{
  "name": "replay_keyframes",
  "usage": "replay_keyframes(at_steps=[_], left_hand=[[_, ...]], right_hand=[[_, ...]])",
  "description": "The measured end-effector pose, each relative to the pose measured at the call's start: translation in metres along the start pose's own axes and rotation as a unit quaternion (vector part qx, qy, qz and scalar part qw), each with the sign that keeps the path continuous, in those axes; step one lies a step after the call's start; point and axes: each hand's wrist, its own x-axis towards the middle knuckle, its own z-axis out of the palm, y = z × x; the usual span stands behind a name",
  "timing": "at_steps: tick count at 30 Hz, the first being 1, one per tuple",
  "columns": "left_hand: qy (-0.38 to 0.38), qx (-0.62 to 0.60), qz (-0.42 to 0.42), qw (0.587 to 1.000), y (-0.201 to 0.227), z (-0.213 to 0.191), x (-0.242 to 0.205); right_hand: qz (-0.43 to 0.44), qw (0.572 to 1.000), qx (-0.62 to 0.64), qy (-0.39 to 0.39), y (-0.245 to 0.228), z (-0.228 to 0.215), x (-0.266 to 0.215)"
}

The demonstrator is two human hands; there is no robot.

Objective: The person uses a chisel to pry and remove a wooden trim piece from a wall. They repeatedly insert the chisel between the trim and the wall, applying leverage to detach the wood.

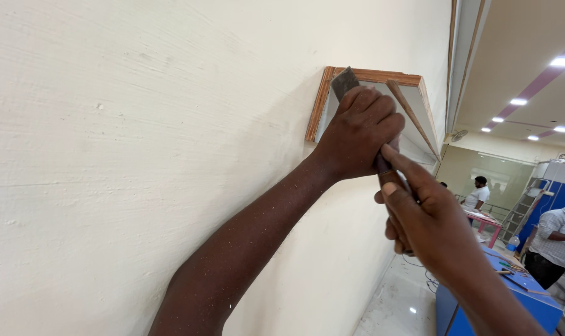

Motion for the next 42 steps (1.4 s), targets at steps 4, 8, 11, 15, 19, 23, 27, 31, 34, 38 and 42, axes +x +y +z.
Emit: replay_keyframes(at_steps=[4,8,11,15,19,23,27,31,34,38,42], left_hand=[[0.001,0.021,0.016,1.0,0.002,-0.001,-0.008],[0.003,0.024,0.019,1.0,0.0,0.002,-0.012],[0.008,0.025,0.03,0.999,-0.004,0.003,-0.013],[0.003,0.02,0.031,0.999,-0.008,0.001,-0.016],[-0.01,0.012,0.023,1.0,-0.011,0.0,-0.017],[-0.01,0.017,0.037,0.999,-0.022,0.002,-0.01],[-0.029,0.013,0.031,0.999,-0.027,0.008,-0.004],[-0.012,0.05,0.04,0.998,-0.015,0.014,0.005],[-0.041,0.03,-0.013,0.999,-0.011,0.012,0.015],[-0.038,0.009,-0.063,0.997,-0.005,0.008,0.026],[0.032,-0.041,-0.04,0.998,0.015,0.008,0.04]], right_hand=[[0.018,0.999,0.0,0.035,-0.003,0.015,-0.007],[-0.003,0.999,0.033,0.023,-0.001,0.018,-0.005],[-0.002,0.999,0.043,0.021,0.004,0.02,-0.002],[-0.007,0.999,0.039,0.035,0.009,0.028,0.001],[-0.029,0.997,0.05,0.042,0.01,0.036,0.003],[-0.011,0.997,0.06,0.053,0.006,0.033,0.008],[-0.013,0.993,0.094,0.067,0.004,0.023,0.015],[-0.042,0.988,0.112,0.1,0.006,-0.002,-0.004],[-0.134,0.98,0.103,0.108,0.008,-0.02,-0.028],[-0.244,0.952,0.077,0.167,0.0,-0.029,-0.031],[-0.285,0.941,0.09,0.162,-0.001,-0.059,-0.006]])
